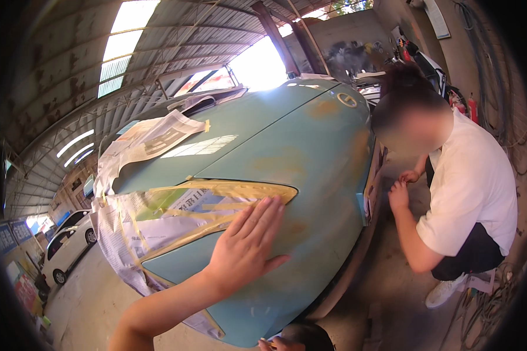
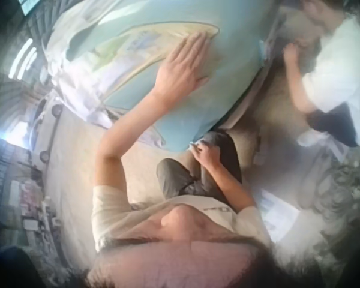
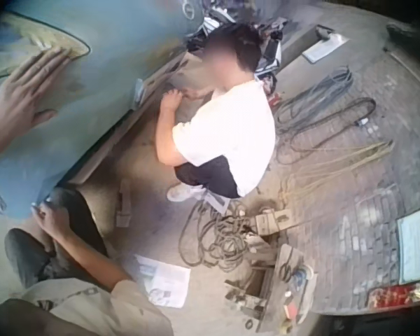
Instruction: The person tapes newspaper sheets onto the front bumper, hood, and side panels of a light blue car using yellow masking tape. They smooth the paper and tape along the edges to secure the coverage while another person works nearby.
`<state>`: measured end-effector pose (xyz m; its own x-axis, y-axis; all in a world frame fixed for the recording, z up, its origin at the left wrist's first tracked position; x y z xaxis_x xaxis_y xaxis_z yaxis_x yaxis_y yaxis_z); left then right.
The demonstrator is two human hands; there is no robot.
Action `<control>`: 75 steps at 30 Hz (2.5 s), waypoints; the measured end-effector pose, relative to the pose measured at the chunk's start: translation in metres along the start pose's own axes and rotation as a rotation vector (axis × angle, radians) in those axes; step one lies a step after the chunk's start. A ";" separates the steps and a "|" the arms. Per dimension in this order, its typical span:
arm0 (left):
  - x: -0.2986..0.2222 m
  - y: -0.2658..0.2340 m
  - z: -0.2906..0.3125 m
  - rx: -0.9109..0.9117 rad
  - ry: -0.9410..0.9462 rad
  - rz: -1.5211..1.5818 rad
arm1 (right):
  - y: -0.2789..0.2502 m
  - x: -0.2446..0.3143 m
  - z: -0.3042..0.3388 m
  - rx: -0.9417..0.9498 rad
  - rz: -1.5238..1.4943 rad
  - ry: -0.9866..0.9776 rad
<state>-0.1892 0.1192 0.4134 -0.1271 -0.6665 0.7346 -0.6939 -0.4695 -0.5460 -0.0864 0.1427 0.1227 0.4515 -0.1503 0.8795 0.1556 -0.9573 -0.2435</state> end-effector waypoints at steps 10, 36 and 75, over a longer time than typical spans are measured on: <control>0.040 -0.015 0.077 0.011 -0.073 -0.141 | 0.000 0.006 0.001 -0.002 0.050 -0.046; 0.057 0.000 0.198 0.158 -0.317 -0.095 | -0.025 -0.037 -0.001 -0.146 -0.275 0.214; 0.004 -0.031 0.175 -0.195 -0.682 1.349 | -0.099 0.191 -0.093 -0.046 0.243 -1.050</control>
<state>-0.0445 0.0303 0.3627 -0.4191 -0.6784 -0.6034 -0.4176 0.7342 -0.5354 -0.0969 0.1856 0.3526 0.9973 -0.0717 0.0139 -0.0631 -0.9420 -0.3296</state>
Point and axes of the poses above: each hand's wrist, its own z-axis away from the middle knuckle, its own y-axis out of the palm, x = y × z, the point moved 7 cm from there along -z, towards the middle knuckle, and after that the axes turned 7 degrees about -z, right-handed, at the moved point
